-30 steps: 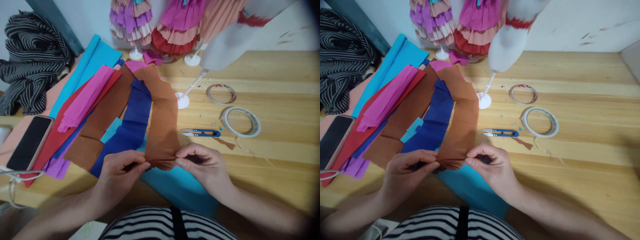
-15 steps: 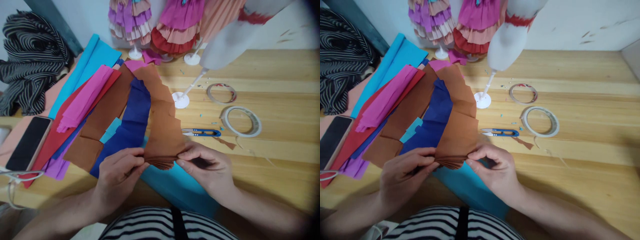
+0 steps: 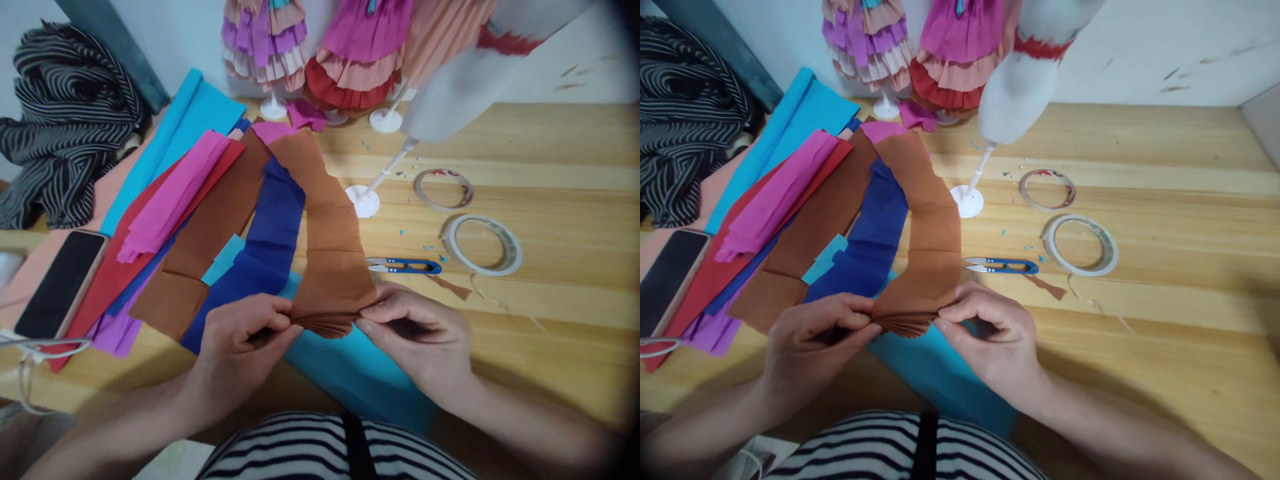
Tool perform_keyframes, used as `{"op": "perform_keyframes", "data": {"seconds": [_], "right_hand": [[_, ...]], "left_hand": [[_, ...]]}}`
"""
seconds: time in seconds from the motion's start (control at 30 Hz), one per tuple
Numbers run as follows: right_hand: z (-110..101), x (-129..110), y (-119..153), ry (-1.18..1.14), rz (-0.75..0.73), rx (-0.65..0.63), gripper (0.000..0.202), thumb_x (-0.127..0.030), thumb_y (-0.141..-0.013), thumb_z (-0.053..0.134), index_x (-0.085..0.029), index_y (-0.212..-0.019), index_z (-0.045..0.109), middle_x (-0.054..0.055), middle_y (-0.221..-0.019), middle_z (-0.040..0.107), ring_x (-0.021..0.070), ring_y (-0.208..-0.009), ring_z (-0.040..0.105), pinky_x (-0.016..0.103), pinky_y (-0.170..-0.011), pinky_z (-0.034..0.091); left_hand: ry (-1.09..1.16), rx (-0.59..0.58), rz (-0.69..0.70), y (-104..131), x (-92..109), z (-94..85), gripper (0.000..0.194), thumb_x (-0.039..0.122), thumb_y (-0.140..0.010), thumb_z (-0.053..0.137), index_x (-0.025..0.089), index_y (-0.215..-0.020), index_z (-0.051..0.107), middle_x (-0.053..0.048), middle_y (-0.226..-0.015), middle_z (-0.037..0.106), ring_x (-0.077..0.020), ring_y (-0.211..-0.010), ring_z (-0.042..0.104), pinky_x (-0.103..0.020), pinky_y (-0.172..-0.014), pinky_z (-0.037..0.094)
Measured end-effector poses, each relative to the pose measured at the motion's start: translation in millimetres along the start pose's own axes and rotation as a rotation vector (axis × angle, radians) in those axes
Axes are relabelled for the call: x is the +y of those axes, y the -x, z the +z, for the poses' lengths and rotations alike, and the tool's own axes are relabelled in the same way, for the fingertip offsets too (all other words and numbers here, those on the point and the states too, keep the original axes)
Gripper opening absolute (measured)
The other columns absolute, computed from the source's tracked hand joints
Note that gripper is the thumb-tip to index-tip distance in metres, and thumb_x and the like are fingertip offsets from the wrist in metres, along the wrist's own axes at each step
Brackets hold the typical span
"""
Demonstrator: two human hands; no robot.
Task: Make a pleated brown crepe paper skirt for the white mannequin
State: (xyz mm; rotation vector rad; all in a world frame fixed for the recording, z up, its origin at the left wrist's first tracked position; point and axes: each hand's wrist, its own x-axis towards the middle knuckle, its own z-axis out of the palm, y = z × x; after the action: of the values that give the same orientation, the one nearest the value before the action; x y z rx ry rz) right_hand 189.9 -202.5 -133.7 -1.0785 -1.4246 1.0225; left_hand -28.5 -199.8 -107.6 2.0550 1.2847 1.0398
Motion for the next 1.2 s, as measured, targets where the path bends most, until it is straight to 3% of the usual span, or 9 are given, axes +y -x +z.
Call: {"op": "perform_keyframes", "data": {"seconds": [0.23, 0.33, 0.43, 0.57, 0.9, 1.2], "right_hand": [[2, -8, -1, -0.033, 0.029, 0.027, 0.016, -0.006, -0.072, 0.071, -0.022, -0.07, 0.069, 0.002, -0.075, 0.073, 0.0139, -0.067, 0.069, 0.023, -0.062, 0.058], [3, -11, -2, 0.001, -0.031, 0.039, 0.018, -0.004, -0.072, 0.07, -0.022, -0.072, 0.069, 0.001, -0.075, 0.073, 0.013, -0.068, 0.068, 0.022, -0.063, 0.057], [3, -14, -2, 0.066, -0.108, 0.045, 0.02, -0.004, -0.073, 0.069, -0.023, -0.074, 0.069, 0.0, -0.074, 0.072, 0.0125, -0.068, 0.067, 0.022, -0.063, 0.056], [1, -14, -1, 0.148, -0.174, 0.049, 0.021, -0.004, -0.075, 0.069, -0.024, -0.078, 0.069, -0.002, -0.072, 0.07, 0.0124, -0.065, 0.065, 0.023, -0.061, 0.054], [0, -9, -2, 0.35, -0.364, 0.071, 0.027, -0.005, -0.079, 0.067, -0.027, -0.095, 0.073, 0.0, -0.076, 0.07, 0.0145, -0.067, 0.066, 0.025, -0.059, 0.055], [-2, -2, -2, 0.358, -0.304, 0.027, 0.016, -0.01, -0.082, 0.065, -0.024, -0.089, 0.069, 0.002, -0.076, 0.068, 0.0159, -0.068, 0.065, 0.029, -0.062, 0.053]], "left_hand": [[0.007, 0.057, -0.026, 2, 8, -1.4, 0.017, 0.01, -0.076, 0.071, 0.017, -0.07, 0.056, 0.004, -0.069, 0.067, -0.0071, -0.06, 0.065, -0.012, -0.054, 0.05], [-0.024, 0.058, 0.115, 3, 7, -2.1, 0.011, 0.007, -0.081, 0.065, 0.017, -0.086, 0.064, 0.001, -0.073, 0.069, -0.0084, -0.065, 0.065, -0.015, -0.059, 0.053], [-0.129, 0.069, 0.314, 6, 1, -1.9, 0.022, 0.003, -0.084, 0.06, 0.014, -0.102, 0.067, -0.004, -0.083, 0.07, -0.0109, -0.072, 0.065, -0.02, -0.063, 0.055], [-0.198, 0.123, 0.409, 10, -7, 0.7, 0.028, 0.004, -0.084, 0.061, 0.014, -0.11, 0.065, -0.005, -0.089, 0.067, -0.0127, -0.078, 0.063, -0.024, -0.066, 0.056], [-0.273, 0.137, 0.412, 12, -10, 0.9, 0.023, 0.008, -0.088, 0.058, 0.014, -0.11, 0.064, -0.006, -0.093, 0.067, -0.0141, -0.083, 0.061, -0.027, -0.074, 0.055], [-0.365, 0.121, 0.409, 9, -3, -0.7, 0.019, 0.002, -0.084, 0.057, 0.012, -0.098, 0.065, -0.007, -0.086, 0.068, -0.0158, -0.078, 0.062, -0.027, -0.069, 0.052]]}}
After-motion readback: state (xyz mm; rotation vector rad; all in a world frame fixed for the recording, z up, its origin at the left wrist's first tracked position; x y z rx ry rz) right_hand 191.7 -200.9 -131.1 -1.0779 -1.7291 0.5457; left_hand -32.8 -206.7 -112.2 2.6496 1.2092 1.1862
